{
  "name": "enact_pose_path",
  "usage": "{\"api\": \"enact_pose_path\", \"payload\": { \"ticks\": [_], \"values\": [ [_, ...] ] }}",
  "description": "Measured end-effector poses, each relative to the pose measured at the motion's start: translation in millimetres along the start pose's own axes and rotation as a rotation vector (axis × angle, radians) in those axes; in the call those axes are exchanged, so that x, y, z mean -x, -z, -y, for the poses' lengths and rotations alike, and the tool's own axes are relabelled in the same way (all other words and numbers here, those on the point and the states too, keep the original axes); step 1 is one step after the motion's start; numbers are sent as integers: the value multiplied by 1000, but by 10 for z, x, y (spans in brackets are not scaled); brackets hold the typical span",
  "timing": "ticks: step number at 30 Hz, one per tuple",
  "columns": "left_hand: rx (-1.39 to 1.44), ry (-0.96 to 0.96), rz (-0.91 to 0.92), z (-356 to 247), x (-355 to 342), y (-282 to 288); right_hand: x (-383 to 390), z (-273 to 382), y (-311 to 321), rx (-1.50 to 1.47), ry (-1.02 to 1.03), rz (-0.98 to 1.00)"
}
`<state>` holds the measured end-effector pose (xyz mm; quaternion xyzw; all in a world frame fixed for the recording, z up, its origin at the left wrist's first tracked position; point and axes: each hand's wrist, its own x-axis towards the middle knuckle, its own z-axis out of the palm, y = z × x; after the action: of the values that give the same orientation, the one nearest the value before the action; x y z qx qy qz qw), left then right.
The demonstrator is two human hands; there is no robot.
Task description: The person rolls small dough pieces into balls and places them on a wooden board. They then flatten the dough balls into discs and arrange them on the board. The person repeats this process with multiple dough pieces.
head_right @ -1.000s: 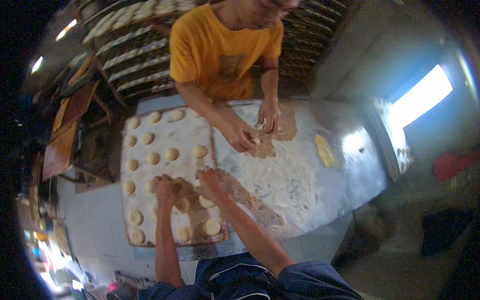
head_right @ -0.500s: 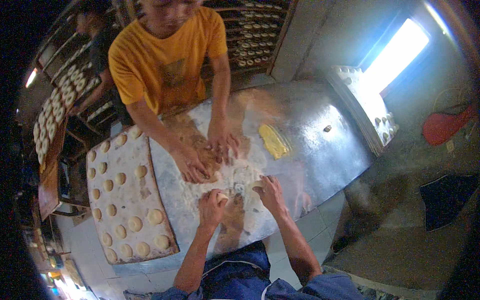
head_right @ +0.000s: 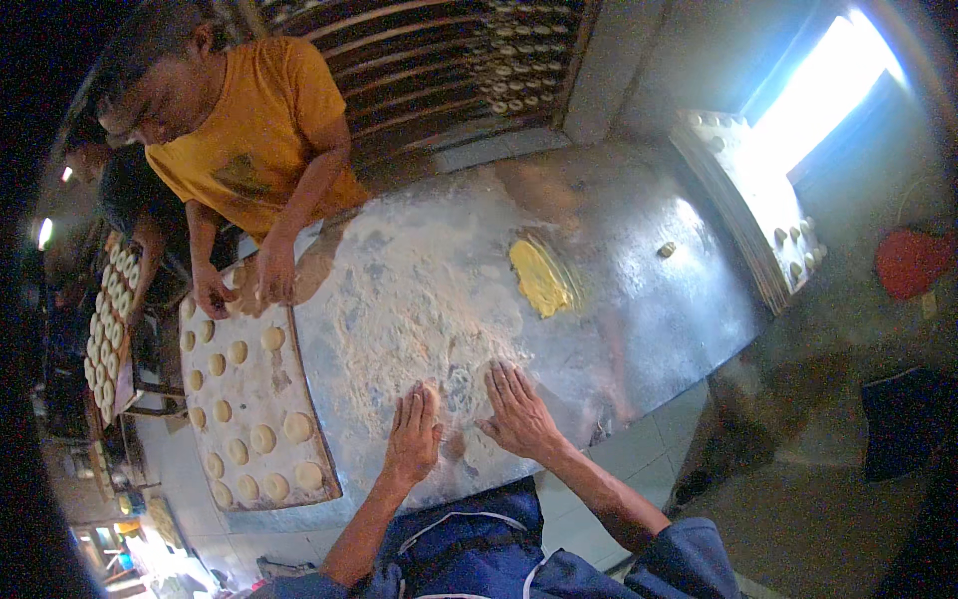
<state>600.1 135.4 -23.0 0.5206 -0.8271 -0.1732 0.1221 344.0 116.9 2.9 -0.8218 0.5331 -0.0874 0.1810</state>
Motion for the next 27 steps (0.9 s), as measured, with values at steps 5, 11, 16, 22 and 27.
{"api": "enact_pose_path", "payload": {
  "ticks": [5, 11, 16, 22, 27],
  "values": [
    [-82, -38, -85, 191, -240, -29, -207, -309, -96, -32, -150, -150],
    [495, 244, -122, 390, -166, 296, -340, 68, -94, -165, -395, -248],
    [828, 478, -442, 1107, 442, 967, -959, 1035, -210, -316, -237, -164],
    [435, 687, -649, 2664, 868, 1696, -2330, 2731, -1012, -711, -74, -137],
    [54, 666, -657, 2974, 1096, 1741, -2370, 3383, -1193, -284, -199, -198]
  ]
}}
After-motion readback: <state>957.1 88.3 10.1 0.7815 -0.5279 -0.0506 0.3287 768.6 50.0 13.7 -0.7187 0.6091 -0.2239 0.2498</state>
